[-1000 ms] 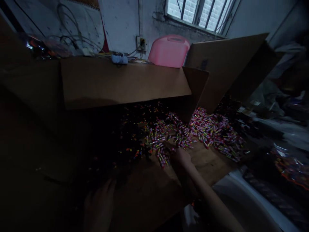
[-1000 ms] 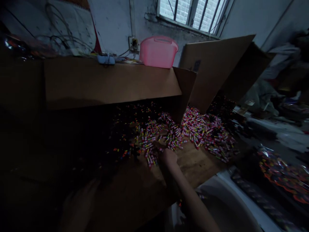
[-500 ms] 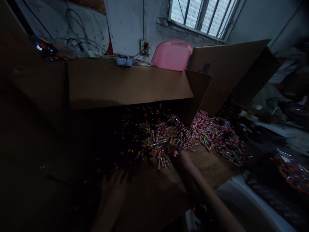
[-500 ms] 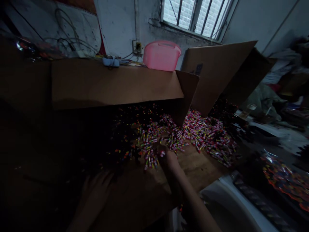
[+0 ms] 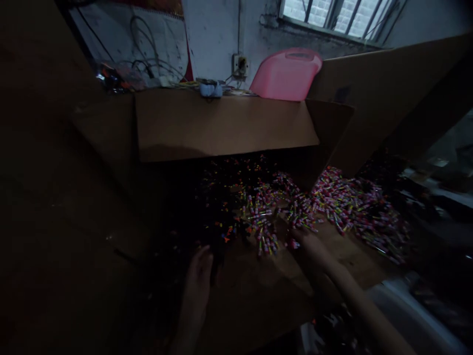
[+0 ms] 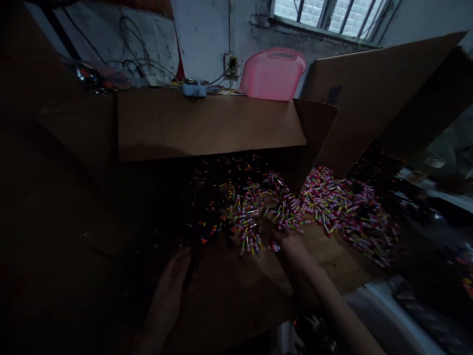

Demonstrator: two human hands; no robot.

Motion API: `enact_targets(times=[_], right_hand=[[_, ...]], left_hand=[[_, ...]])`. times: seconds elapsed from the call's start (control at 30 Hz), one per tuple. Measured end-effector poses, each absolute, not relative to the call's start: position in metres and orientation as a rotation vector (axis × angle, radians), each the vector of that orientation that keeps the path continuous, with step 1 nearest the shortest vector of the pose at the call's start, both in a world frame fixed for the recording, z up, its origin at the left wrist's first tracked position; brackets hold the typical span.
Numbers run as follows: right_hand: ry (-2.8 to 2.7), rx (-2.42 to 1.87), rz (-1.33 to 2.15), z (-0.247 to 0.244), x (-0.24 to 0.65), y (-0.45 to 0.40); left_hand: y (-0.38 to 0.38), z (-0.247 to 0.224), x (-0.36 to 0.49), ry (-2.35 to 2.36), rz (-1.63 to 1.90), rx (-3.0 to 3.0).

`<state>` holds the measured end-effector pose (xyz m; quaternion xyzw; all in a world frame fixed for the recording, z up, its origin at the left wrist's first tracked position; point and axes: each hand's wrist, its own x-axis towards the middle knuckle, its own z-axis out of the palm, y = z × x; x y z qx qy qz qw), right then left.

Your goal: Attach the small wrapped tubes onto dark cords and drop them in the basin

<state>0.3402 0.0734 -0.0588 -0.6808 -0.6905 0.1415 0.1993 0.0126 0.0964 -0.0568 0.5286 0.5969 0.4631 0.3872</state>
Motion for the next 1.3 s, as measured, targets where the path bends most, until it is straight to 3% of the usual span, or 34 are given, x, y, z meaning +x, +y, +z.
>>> enact_targets(times=[0.23, 0.47, 0.63, 0.8, 0.9, 1.07, 1.3], right_hand=[[-2.224, -1.771, 0.371, -0.068, 0.349, 0.069], [-2.131, -1.681, 0.433, -0.059, 0.357, 0.087], [-2.023, -1.673, 0.402, -0.080, 0.366, 0.097], [-1.876, -1.660, 0.330, -0.090, 0.354, 0.083], [-1.753, -1.661, 0.330, -0.084, 0.335, 0.066], [-1.364, -1.643, 0.794, -0.078, 0.285, 0.037], [-1.075, -1.395, 1.374, -0.092, 0.220, 0.016]], left_hand=[[0.063, -0.056, 0.031, 1.176, 1.102, 0.746], [0.054, -0.042, 0.036, 1.067, 1.043, 0.653], [0.056, -0.065, 0.025, 1.341, 1.191, 1.042], [0.046, -0.075, 0.013, 1.720, 0.953, 1.677], [0.044, -0.074, 0.007, 1.660, 0.794, 1.984], [0.052, -0.073, -0.007, 1.309, 0.399, 2.361], [0.044, -0.050, 0.008, 1.355, 0.059, 2.785]])
